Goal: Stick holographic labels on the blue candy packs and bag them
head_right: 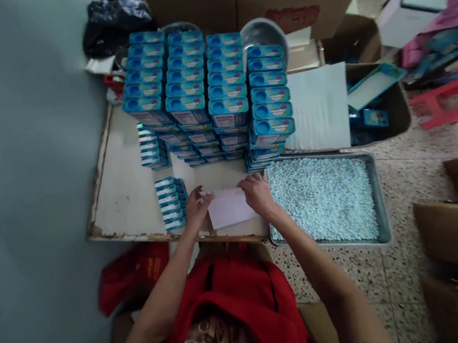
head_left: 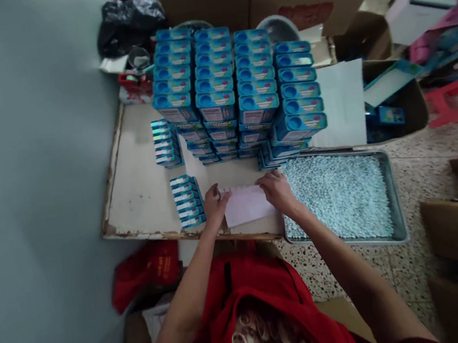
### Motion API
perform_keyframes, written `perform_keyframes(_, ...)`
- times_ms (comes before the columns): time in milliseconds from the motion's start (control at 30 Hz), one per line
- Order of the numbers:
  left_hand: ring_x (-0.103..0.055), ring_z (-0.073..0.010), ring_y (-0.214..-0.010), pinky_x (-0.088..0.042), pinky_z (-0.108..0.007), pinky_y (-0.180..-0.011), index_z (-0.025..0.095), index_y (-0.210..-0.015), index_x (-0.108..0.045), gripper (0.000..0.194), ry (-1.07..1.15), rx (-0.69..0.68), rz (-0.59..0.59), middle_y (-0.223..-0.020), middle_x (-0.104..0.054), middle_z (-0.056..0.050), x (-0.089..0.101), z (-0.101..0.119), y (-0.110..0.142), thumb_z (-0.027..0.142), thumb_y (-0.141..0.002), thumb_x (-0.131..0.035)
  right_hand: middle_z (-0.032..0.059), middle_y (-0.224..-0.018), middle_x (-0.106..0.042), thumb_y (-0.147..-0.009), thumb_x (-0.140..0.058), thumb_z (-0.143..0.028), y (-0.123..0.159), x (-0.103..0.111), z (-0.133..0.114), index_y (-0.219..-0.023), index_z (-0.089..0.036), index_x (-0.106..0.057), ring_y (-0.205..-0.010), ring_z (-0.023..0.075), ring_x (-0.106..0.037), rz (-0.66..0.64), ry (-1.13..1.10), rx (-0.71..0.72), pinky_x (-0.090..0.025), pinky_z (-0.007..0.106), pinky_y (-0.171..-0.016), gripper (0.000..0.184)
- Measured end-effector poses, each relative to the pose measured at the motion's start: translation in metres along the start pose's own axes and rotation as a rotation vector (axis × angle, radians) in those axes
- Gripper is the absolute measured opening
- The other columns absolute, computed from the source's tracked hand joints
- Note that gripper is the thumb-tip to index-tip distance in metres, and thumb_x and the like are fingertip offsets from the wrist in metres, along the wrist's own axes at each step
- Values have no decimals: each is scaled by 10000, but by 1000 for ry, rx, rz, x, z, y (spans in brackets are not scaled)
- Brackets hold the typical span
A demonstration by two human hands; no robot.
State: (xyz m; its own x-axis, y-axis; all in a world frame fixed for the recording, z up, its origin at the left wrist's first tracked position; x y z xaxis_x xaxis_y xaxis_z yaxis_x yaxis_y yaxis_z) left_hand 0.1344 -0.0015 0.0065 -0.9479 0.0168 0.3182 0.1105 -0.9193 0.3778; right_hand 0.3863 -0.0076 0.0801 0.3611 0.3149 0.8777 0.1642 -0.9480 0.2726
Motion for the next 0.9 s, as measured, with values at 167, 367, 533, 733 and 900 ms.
perform_keyframes(167, -726, -257, -1076, -567, -396, -1003, 195, -1299, -680, 623, 304, 105, 111, -1212, -751, -130, 8, 2, 23, 416, -759, -901, 135, -1177, -739, -1036, -491, -148, 10, 31, -19, -1209, -205, -792, -1104, 271, -669, 18, -116, 160, -518, 384, -954, 353)
perform_keyframes(367, -679, -289, -962, -553, -435, -982, 165, -1222, -764, 645, -42, 26, 118, -888, -677, -50, 50, 32, 28, 450, -681, -971, 49, -1052, -811, -998, -512, -182, -4, 59, -20, -1296, -221, -780, -971, 224, -743, -85, -285, 123, -550, 346, -895, 403)
perform_keyframes(533, -538, -414, -1418, -429, -523, -1219, 196, -1281, -779, 757, -124, -433, 41, -1314, -705, -124, 72, 109, 25, 378, -593, -1037, -14, -958, -811, -997, -573, -221, -26, 67, -46, -1235, -254, -815, -908, 193, -736, -219, -227, 274, -504, 297, -855, 342)
perform_keyframes(733, -702, -289, -833, -549, -340, -800, 151, -936, -831, 220, -274, -170, -641, -806, -727, -68, 21, 104, -4, 330, -835, -753, 44, -1173, -803, -1025, -591, -174, -46, 64, -71, -1249, -216, -805, -1211, 296, -665, -42, -130, 379, -449, 479, -1106, 313)
perform_keyframes(900, -679, -238, -794, -516, -284, -747, 139, -1029, -838, 325, -179, -89, -712, -890, -775, -49, 19, 87, -17, 325, -781, -740, 97, -1553, -659, -1120, -472, -255, -28, 41, -67, -1515, -224, -654, -1419, 373, -487, 182, -36, 298, -377, 585, -1172, 436)
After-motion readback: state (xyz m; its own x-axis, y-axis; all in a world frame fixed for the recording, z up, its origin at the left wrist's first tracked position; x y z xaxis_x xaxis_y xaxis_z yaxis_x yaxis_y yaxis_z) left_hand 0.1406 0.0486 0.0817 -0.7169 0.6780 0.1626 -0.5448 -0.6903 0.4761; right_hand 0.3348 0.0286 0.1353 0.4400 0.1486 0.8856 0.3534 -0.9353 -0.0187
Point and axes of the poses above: each hand's wrist, its own y-axis away from the middle knuckle, its own x-axis out of the back of the hand, z = x × y, the point moved 5 cm from there along -y, towards the middle knuckle
